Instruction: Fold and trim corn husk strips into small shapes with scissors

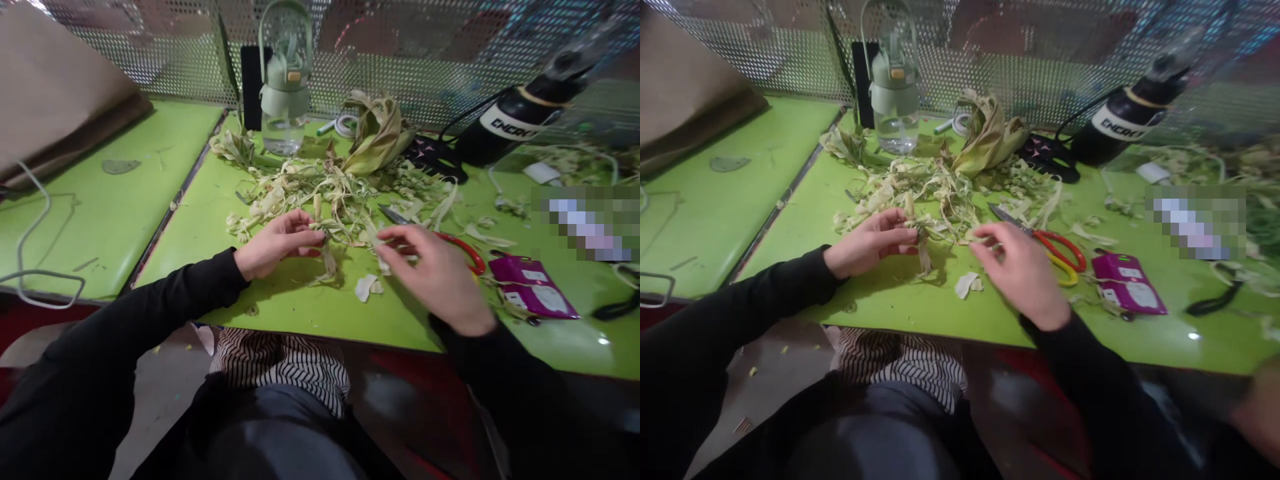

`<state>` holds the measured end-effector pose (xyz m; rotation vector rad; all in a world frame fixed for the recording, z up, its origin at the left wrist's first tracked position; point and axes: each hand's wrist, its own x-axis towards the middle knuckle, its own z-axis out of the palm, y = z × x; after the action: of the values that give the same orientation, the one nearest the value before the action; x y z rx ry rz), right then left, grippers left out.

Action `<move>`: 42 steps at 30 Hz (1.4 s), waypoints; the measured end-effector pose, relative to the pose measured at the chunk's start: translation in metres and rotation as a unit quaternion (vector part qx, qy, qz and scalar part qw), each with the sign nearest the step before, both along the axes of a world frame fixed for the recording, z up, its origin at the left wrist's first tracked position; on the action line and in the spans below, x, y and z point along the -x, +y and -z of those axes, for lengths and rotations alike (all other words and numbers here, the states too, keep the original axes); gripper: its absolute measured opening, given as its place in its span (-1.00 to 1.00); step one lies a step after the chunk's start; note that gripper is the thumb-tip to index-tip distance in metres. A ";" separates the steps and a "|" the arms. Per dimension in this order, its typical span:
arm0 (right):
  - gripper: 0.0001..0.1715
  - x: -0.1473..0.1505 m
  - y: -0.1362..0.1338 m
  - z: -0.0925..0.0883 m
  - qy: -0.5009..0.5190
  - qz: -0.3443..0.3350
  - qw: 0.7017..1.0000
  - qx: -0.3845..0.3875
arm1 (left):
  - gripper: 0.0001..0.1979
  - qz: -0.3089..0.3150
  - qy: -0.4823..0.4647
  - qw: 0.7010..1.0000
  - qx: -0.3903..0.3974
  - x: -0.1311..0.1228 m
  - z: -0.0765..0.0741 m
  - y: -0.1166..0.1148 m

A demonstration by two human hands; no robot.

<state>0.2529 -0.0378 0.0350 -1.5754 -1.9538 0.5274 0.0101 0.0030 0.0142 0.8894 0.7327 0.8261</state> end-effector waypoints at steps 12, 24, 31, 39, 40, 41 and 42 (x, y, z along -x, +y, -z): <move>-0.79 -0.123 -0.004 0.021 -0.198 0.061 0.975 -0.083 | -0.83 0.000 -0.029 0.998 0.049 0.000 -0.008 -0.006; -0.79 -0.075 0.000 -0.010 -0.157 0.084 0.983 -0.053 | -0.81 0.005 -0.070 0.997 0.026 -0.001 -0.004 0.000; -0.62 0.048 -0.002 -0.012 0.092 -0.023 0.995 0.016 | -0.75 0.022 -0.059 0.998 -0.004 -0.004 0.000 -0.007; -0.83 0.058 0.007 -0.009 0.119 -0.067 0.990 0.039 | -0.67 0.043 0.019 0.992 -0.118 0.001 -0.006 -0.009; -0.78 0.058 0.007 -0.011 0.113 -0.088 0.988 0.060 | -0.68 0.044 0.025 0.991 -0.123 0.002 -0.007 -0.010; -0.70 0.058 0.007 -0.011 0.114 -0.109 0.984 0.084 | -0.71 0.047 0.031 0.991 -0.125 0.002 -0.008 -0.010; -0.63 0.058 0.007 -0.011 0.124 -0.125 0.978 0.107 | -0.74 0.051 0.038 0.990 -0.125 0.003 -0.009 -0.011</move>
<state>0.1948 -0.0305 0.0460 -1.3155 -1.9604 1.0188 0.0073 -0.0079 0.0234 1.1789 0.6519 0.8066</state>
